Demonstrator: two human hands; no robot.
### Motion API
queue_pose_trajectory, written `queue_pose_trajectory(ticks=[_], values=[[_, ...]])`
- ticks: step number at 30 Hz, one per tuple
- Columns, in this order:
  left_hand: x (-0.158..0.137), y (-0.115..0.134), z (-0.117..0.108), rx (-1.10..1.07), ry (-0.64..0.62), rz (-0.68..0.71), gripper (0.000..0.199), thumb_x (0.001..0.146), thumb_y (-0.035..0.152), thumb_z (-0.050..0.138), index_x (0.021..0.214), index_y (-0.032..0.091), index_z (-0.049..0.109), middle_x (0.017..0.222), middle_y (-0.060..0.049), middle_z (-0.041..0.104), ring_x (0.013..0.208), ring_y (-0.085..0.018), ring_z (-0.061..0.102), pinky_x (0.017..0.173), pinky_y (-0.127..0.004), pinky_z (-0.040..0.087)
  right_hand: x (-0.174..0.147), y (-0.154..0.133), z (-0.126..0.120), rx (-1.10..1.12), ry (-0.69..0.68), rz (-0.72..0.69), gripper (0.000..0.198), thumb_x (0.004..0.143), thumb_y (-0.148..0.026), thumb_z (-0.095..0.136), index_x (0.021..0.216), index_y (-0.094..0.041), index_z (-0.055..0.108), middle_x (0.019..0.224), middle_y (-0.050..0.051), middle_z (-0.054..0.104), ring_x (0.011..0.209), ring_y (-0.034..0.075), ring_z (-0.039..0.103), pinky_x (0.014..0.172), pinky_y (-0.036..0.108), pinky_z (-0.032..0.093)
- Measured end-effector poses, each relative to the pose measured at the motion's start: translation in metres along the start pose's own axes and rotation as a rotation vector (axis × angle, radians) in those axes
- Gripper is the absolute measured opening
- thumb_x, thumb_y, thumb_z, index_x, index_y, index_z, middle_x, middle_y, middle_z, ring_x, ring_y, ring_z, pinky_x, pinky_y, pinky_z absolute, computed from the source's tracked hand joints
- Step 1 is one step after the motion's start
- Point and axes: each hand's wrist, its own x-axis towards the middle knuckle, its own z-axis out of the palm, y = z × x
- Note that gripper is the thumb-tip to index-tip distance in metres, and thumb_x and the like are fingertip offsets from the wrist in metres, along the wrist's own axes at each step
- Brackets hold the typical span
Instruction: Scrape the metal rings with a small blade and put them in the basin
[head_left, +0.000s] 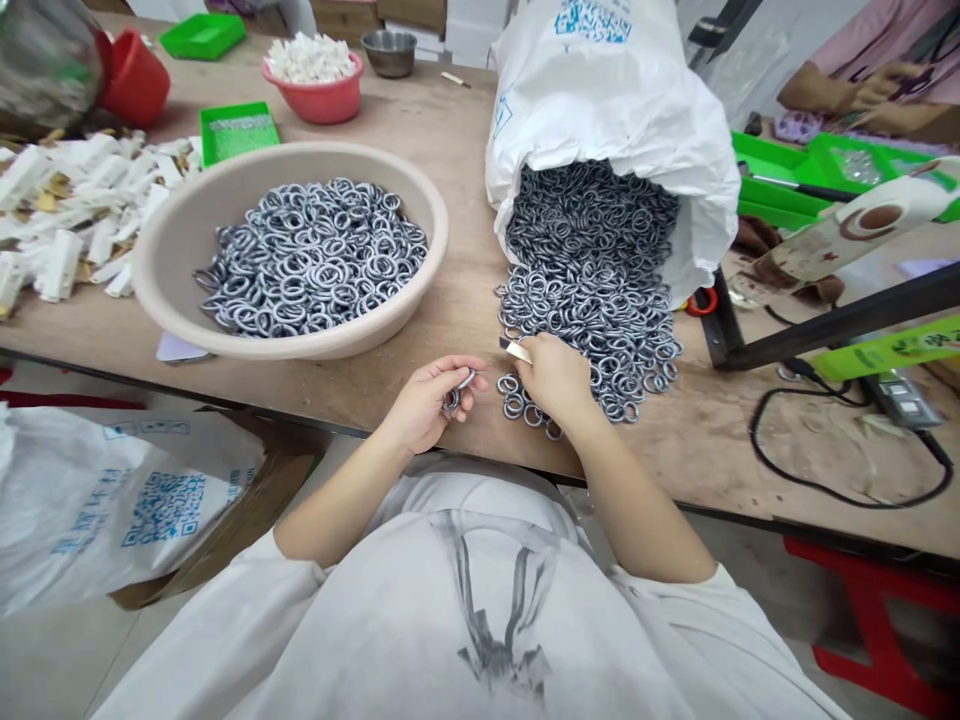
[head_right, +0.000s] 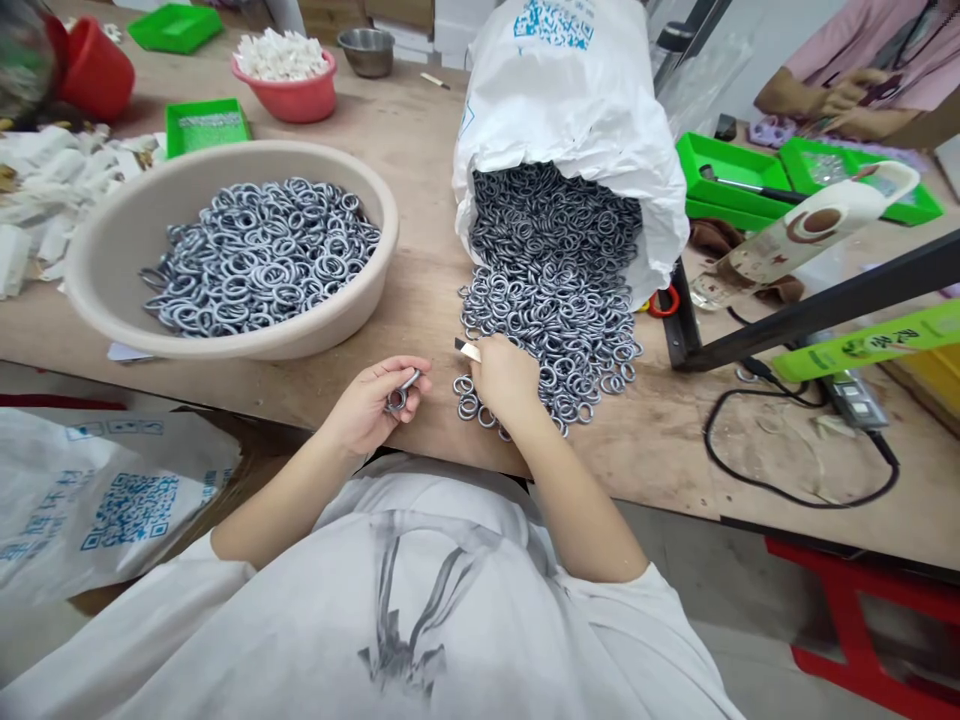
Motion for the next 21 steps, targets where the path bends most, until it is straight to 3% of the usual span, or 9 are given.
queue_pose_trajectory(ticks=[2, 4, 6, 8, 10, 12, 17, 21], values=[[0.002, -0.001, 0.001, -0.030, 0.018, -0.027, 0.025, 0.076, 0.031, 0.073, 0.091, 0.012, 0.067, 0.075, -0.003, 0.068, 0.049, -0.007, 0.054, 0.040, -0.017, 0.040, -0.001, 0.004, -0.002, 0.311, 0.012, -0.040, 0.026, 0.095, -0.034, 0.050, 0.093, -0.017, 0.070, 0.093, 0.010, 0.070, 0.082, 0.022, 0.064, 0.070, 0.031, 0.043], [0.003, -0.002, 0.004, -0.055, -0.003, -0.074, 0.027, 0.080, 0.037, 0.068, 0.088, 0.011, 0.066, 0.075, -0.004, 0.067, 0.049, -0.008, 0.054, 0.038, -0.018, 0.039, -0.005, 0.004, -0.005, 0.736, -0.064, -0.116, 0.033, 0.095, -0.046, 0.049, 0.085, -0.018, 0.065, 0.077, 0.005, 0.066, 0.071, 0.018, 0.061, 0.065, 0.029, 0.044], [0.003, -0.004, 0.010, -0.069, -0.076, -0.152, 0.033, 0.085, 0.044, 0.063, 0.086, 0.011, 0.065, 0.074, -0.006, 0.066, 0.049, -0.009, 0.054, 0.036, -0.018, 0.036, -0.012, 0.001, -0.007, 1.078, -0.203, -0.178, 0.041, 0.091, -0.059, 0.051, 0.080, -0.020, 0.059, 0.066, 0.001, 0.060, 0.061, 0.015, 0.057, 0.058, 0.027, 0.044], [0.002, -0.005, 0.016, -0.082, -0.193, -0.250, 0.040, 0.088, 0.051, 0.059, 0.086, 0.011, 0.064, 0.070, -0.005, 0.063, 0.047, -0.008, 0.050, 0.035, -0.017, 0.032, -0.018, -0.005, -0.008, 1.232, -0.298, -0.184, 0.045, 0.086, -0.065, 0.057, 0.077, -0.021, 0.054, 0.061, -0.003, 0.055, 0.055, 0.013, 0.054, 0.054, 0.025, 0.043], [-0.001, -0.005, 0.021, -0.128, -0.289, -0.319, 0.042, 0.087, 0.055, 0.061, 0.082, 0.013, 0.060, 0.064, 0.000, 0.054, 0.044, -0.006, 0.042, 0.034, -0.015, 0.028, -0.023, -0.011, -0.006, 1.280, -0.295, -0.157, 0.046, 0.083, -0.066, 0.060, 0.077, -0.022, 0.054, 0.061, -0.004, 0.055, 0.053, 0.012, 0.053, 0.052, 0.024, 0.043], [-0.004, -0.005, 0.024, -0.186, -0.306, -0.311, 0.042, 0.084, 0.055, 0.066, 0.078, 0.016, 0.053, 0.061, 0.005, 0.046, 0.043, -0.004, 0.036, 0.036, -0.013, 0.024, -0.027, -0.015, -0.003, 1.292, -0.220, -0.151, 0.045, 0.082, -0.066, 0.062, 0.082, -0.022, 0.056, 0.067, -0.002, 0.059, 0.058, 0.012, 0.056, 0.055, 0.025, 0.046], [-0.009, -0.010, 0.031, -0.121, -0.150, -0.151, 0.044, 0.078, 0.052, 0.073, 0.075, 0.018, 0.047, 0.056, 0.007, 0.042, 0.042, -0.004, 0.033, 0.037, -0.012, 0.021, -0.034, -0.016, 0.001, 1.145, -0.024, -0.167, 0.036, 0.078, -0.053, 0.074, 0.089, -0.022, 0.059, 0.074, -0.001, 0.063, 0.065, 0.015, 0.060, 0.062, 0.028, 0.049], [-0.010, -0.013, 0.035, -0.068, -0.141, -0.121, 0.051, 0.076, 0.057, 0.073, 0.066, 0.017, 0.044, 0.053, 0.006, 0.040, 0.042, -0.003, 0.031, 0.037, -0.014, 0.020, -0.036, -0.015, 0.000, 1.049, 0.105, -0.135, 0.031, 0.088, -0.054, 0.061, 0.089, -0.022, 0.058, 0.068, -0.002, 0.059, 0.061, 0.014, 0.054, 0.061, 0.028, 0.044]])
